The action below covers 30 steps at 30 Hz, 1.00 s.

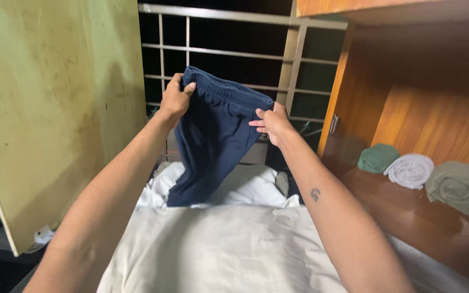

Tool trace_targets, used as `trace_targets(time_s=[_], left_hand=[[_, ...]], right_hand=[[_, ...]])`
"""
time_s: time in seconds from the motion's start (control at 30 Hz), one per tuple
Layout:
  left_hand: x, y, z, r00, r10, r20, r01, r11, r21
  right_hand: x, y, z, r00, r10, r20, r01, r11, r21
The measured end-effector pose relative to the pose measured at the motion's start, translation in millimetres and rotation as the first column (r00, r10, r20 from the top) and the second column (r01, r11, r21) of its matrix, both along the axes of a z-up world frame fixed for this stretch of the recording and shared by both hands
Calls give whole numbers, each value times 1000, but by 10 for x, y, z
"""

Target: The person takes several pairs of rolled shorts from a wooden shelf one by one and unfolds them on a bed, smoothing the fabric with their hands.

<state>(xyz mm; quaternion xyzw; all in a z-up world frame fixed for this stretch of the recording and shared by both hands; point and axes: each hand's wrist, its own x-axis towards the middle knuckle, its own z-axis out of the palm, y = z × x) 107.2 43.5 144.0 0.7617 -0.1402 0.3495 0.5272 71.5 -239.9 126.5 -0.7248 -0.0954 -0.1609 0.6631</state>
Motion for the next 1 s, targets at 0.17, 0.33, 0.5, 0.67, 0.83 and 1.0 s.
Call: trace_targets(time_s=[0.17, 0.33, 0.5, 0.67, 0.83, 1.0], left_hand=[[-116, 61, 376, 971, -170, 168, 174, 985, -9], [-291, 53, 599, 918, -255, 304, 251, 967, 51], [-486, -67, 681, 936, -268, 227, 278, 961, -11], [-387, -83, 516, 957, -209, 202, 211, 977, 9], [-119, -73, 72, 962, -176, 210, 179, 984, 0], [103, -34, -612, 989, -137, 51, 139, 990, -31]], right_hand=[[18, -25, 517, 972, -109, 207, 127, 989, -73], [-8, -65, 833, 910, -185, 371, 215, 976, -42], [-40, -133, 918, 856, -125, 501, 132, 991, 22], [-190, -112, 692, 934, -177, 309, 184, 983, 7], [-28, -117, 207, 951, -162, 264, 157, 987, 38], [342, -210, -479, 969, -175, 173, 173, 985, 31]])
